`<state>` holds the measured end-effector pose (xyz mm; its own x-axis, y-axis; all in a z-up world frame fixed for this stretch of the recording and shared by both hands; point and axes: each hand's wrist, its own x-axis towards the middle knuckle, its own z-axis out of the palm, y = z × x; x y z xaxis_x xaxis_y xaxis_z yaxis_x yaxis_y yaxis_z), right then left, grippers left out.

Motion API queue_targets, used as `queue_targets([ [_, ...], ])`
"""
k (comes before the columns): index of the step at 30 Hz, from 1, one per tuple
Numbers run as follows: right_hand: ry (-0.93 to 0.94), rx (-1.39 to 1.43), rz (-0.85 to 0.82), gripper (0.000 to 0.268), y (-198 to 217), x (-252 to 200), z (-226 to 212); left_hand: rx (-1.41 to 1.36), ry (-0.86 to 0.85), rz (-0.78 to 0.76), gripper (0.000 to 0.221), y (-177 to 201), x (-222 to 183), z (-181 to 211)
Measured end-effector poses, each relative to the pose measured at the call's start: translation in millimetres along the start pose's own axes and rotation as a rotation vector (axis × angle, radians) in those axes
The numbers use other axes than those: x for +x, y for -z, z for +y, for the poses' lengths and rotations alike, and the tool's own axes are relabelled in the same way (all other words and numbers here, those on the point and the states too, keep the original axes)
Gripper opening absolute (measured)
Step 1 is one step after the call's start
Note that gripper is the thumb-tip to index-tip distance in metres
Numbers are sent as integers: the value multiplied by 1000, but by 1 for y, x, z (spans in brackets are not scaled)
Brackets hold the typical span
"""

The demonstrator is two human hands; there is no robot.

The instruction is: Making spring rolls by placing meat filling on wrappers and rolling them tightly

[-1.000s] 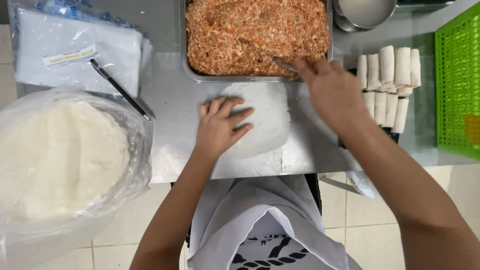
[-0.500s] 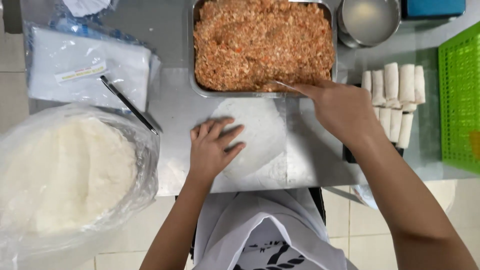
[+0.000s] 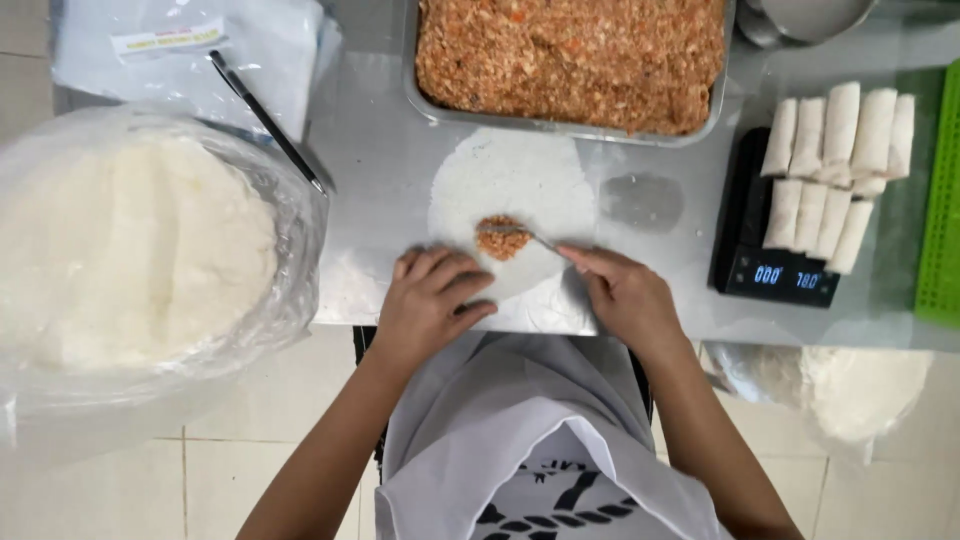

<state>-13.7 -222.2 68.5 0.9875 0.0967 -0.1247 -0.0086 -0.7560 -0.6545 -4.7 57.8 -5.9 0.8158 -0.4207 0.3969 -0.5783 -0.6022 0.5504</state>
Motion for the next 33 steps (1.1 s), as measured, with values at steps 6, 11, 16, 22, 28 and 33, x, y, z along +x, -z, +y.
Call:
queue_targets([
  [6, -132, -298, -133, 42, 24, -7, -23, 36, -4, 21, 14, -11, 1, 0],
  [11, -466, -55, -258, 34, 56, -18, -23, 25, 6, 33, 8, -4, 3, 5],
  [16, -212, -311, -237, 43, 9, 7, -11, 0, 10, 27, 6, -11, 0, 7],
  [22, 190, -607, 46, 38, 53, 2, 4, 36, 10, 26, 8, -10, -11, 28],
  [28, 269, -883, 270, 12, 61, 75, 44, 44, -38, -193, 7, -8, 52, 6],
  [33, 163, 501, 199, 15, -56, 29, 5, 50, 38, -96, 22, -23, 70, -11],
])
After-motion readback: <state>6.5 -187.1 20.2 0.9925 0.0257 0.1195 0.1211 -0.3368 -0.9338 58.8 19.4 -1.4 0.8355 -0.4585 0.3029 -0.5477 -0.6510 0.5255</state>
